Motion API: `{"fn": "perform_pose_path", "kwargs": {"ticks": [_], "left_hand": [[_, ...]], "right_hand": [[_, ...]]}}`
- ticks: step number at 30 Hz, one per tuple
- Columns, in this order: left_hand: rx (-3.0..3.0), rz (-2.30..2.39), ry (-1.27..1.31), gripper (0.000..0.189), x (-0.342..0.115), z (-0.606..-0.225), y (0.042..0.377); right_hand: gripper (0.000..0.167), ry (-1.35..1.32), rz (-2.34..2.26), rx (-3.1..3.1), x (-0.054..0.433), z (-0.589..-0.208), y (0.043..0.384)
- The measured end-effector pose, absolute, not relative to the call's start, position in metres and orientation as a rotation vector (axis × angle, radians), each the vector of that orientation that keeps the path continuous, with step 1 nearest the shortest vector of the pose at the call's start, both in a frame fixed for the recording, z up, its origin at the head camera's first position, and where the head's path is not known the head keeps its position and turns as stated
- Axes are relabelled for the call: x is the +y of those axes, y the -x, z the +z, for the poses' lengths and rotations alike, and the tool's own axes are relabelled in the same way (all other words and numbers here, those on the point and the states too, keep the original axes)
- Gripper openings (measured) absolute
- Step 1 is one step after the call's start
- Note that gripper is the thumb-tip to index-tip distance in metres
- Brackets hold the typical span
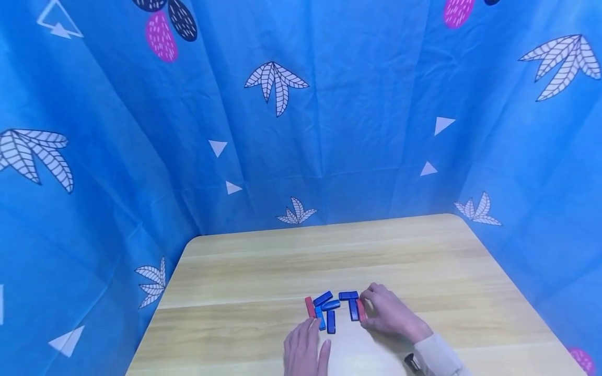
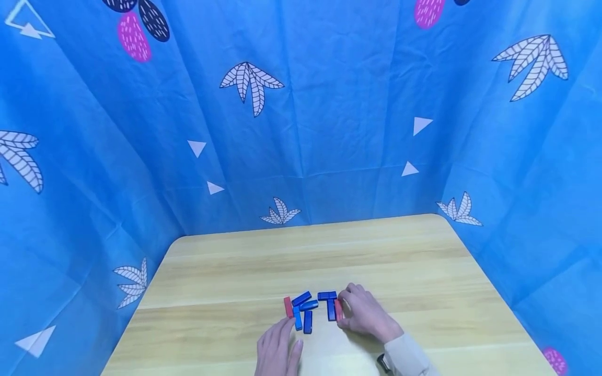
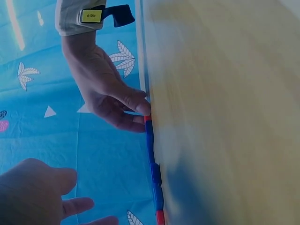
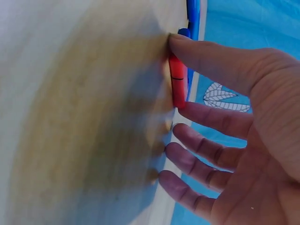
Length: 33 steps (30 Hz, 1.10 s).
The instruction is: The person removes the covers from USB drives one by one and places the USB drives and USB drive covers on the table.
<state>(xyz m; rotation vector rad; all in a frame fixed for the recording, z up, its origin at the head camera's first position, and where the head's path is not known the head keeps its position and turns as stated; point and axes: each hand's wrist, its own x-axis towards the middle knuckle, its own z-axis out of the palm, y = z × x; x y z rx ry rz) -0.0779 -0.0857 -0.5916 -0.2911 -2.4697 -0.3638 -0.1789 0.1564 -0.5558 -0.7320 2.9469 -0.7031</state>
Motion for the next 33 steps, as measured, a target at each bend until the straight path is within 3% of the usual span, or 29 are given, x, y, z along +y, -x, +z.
{"fn": "perform_pose_path", "kwargs": {"ticks": [5,10,17,26,33], "left_hand": [[-2.458,-0.367,0.279,0.046,-0.085,-0.594,0.079],[-2.484,-0.378,0.270,0.044,-0.085,-0.592,0.078],[-2.699,-0.503,0.199,0.035,-0.081,-0.572,0.078],[-2.565,-0.567,0.262,0.030,-0.076,-0.546,0.091],[-2.531,-0.601,0.294,0.026,-0.075,-0.531,0.097]], "right_hand": [[0.037,0.780,-0.666,3.018,0.158,-0.559,0.178],[0.032,0.776,-0.670,3.053,0.160,-0.559,0.176],[0.047,0.653,-0.776,3.073,0.160,-0.539,0.177],[0.059,0.848,-0.859,3.278,0.160,-0.508,0.180],[0.063,0.848,-0.873,3.280,0.159,-0.492,0.178]]}}
